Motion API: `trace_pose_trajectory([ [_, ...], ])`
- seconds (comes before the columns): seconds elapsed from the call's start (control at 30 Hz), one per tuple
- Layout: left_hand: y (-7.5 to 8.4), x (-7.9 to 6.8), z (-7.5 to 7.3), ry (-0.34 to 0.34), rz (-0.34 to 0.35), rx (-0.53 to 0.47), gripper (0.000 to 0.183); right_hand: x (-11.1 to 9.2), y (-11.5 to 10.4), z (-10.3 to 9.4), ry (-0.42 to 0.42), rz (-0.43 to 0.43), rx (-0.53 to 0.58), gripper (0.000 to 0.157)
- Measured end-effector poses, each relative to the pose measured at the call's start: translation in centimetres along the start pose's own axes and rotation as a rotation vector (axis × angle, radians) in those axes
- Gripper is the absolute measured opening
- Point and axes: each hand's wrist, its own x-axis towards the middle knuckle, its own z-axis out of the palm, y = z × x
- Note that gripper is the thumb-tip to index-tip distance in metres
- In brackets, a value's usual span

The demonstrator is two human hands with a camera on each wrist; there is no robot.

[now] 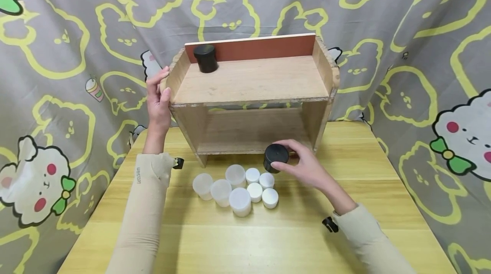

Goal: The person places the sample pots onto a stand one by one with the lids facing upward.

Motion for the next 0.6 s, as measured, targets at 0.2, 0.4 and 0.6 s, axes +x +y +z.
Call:
trace_pose_trajectory([
  [0.2,-0.1,0.0,0.0,0.004,-0.001,0.0,0.046,0.8,-1.6,-0.4,0.002,0.004,-0.001,0.048],
  [0.4,-0.2,0.0,0.0,-0.003,-0.007,-0.006,0.045,1.8,-3.5,-0.8,0.01,-0.046,0.006,0.051],
  [0.6,-0.1,0.0,0.0,-0.004,-0.011,0.004,0.045,2.9,-5.8,-1.4,0.016,-0.108,0.008,0.054],
])
